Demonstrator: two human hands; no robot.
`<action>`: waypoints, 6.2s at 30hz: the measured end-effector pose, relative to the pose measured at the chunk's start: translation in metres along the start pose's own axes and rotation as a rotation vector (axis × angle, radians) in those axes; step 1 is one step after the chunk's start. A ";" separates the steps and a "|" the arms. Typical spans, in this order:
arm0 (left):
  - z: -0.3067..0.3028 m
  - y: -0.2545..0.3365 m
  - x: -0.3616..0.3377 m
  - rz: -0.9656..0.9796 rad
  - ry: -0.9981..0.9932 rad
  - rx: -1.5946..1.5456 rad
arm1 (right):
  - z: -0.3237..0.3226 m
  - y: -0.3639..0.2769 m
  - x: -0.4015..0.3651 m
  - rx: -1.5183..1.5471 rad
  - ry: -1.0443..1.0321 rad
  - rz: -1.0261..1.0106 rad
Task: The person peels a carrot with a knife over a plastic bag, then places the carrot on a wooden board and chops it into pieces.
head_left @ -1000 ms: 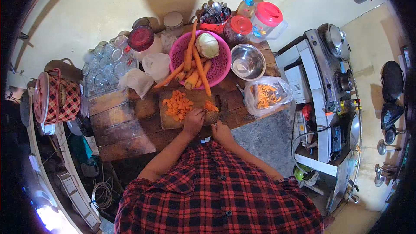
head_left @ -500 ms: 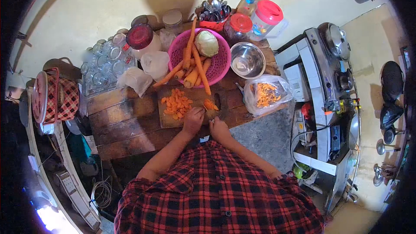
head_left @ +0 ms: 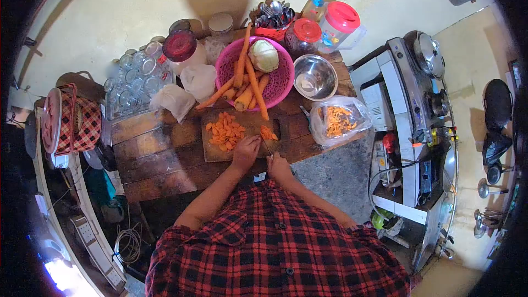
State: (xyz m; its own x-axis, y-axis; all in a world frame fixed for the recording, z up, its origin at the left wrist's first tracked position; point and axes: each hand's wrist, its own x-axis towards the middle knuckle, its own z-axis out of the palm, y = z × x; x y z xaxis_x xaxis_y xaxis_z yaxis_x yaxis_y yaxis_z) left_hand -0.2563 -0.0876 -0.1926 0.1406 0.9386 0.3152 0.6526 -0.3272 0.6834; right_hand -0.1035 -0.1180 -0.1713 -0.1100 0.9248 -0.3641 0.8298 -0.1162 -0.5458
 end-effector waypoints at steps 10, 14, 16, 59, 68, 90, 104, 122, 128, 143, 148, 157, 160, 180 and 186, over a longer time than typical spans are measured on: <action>-0.002 0.003 0.001 0.063 0.027 0.069 | -0.005 0.000 -0.003 0.038 0.012 -0.051; -0.003 0.003 0.003 0.078 0.015 0.073 | -0.013 -0.009 -0.006 0.012 -0.019 -0.014; -0.006 0.006 0.003 0.091 0.011 0.056 | -0.008 -0.004 -0.005 0.023 0.006 -0.033; 0.001 0.000 0.000 0.043 0.034 0.074 | -0.005 0.003 0.003 0.064 0.041 -0.065; -0.001 0.003 0.005 0.015 0.017 0.007 | -0.002 0.005 0.013 0.060 0.009 -0.091; -0.001 0.000 0.002 0.025 0.018 0.032 | -0.015 -0.001 0.000 0.047 0.013 -0.103; 0.000 0.003 0.003 -0.001 0.008 0.010 | 0.004 0.002 0.020 0.046 0.015 -0.069; 0.001 -0.001 0.002 0.017 0.017 0.009 | -0.005 -0.001 0.002 0.053 0.020 -0.037; -0.001 0.000 0.003 0.026 0.041 0.019 | -0.009 -0.010 0.002 0.027 0.029 -0.041; -0.001 -0.001 0.001 -0.018 0.030 -0.004 | 0.008 -0.001 0.010 -0.036 0.025 -0.027; -0.005 0.003 0.004 -0.004 0.009 0.020 | 0.007 0.004 0.002 0.051 0.070 -0.088; 0.002 -0.002 0.000 0.014 0.067 -0.003 | 0.004 -0.001 0.007 0.079 0.042 -0.076; 0.001 -0.002 0.001 0.001 0.055 0.016 | 0.007 0.000 0.009 0.065 0.043 -0.087; -0.006 -0.002 0.010 -0.033 0.032 0.065 | 0.004 0.012 0.007 -0.055 -0.062 0.063; -0.018 0.004 0.038 0.084 -0.058 0.232 | -0.048 0.012 -0.014 0.027 0.057 -0.071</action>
State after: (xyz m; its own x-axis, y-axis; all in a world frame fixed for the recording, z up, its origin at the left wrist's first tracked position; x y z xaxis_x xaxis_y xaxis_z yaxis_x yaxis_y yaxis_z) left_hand -0.2624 -0.0553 -0.1661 0.2394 0.9162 0.3213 0.7894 -0.3763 0.4850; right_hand -0.0659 -0.1145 -0.1362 -0.1360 0.9503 -0.2801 0.8056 -0.0585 -0.5895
